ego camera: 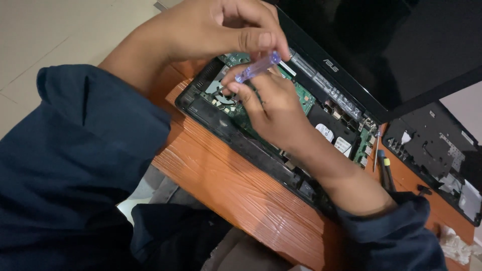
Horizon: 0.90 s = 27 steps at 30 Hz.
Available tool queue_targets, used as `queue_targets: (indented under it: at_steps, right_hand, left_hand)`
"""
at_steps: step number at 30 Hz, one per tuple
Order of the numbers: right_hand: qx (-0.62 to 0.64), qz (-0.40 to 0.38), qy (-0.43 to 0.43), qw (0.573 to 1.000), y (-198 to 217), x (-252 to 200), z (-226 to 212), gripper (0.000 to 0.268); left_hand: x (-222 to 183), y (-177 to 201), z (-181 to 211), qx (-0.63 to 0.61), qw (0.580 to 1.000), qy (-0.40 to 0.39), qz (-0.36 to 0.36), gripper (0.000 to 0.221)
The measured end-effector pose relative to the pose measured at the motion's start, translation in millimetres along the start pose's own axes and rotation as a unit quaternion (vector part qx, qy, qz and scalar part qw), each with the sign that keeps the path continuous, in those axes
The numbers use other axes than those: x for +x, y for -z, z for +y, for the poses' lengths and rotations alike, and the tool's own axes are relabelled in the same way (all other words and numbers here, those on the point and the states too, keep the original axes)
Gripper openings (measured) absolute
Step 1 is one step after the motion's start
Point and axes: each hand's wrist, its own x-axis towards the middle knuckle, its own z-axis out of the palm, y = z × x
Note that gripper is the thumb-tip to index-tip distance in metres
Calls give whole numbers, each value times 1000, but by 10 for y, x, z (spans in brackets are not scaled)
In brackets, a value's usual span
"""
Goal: Disassembling a laptop by unscrewing motherboard components and disconnecting internal ribbon cables.
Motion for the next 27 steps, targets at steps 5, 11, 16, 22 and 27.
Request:
queue_targets:
  at_steps: [5,11,16,22,27]
  right_hand:
    - [10,5,41,999,-22,-14,-17,26]
    - [25,5,28,999,-38,-25,-10,26]
    - [24,18,62,998,-66,-40,22,29]
    - [23,15,61,998,-61,-40,4,30]
    - [9,13,63,998,-54,-35,-3,28]
  left_hand:
    - [-7,24,-15,-2,999,-38,-4,29]
    - [-11,24,-2,-16,999,-51,-6,30]
    - [-5,16,-1,-35,999,-38,-12,23]
    - [-3,8,5,-40,999,-23,-11,21]
    - [8,0,68,-46,999,-14,-11,21]
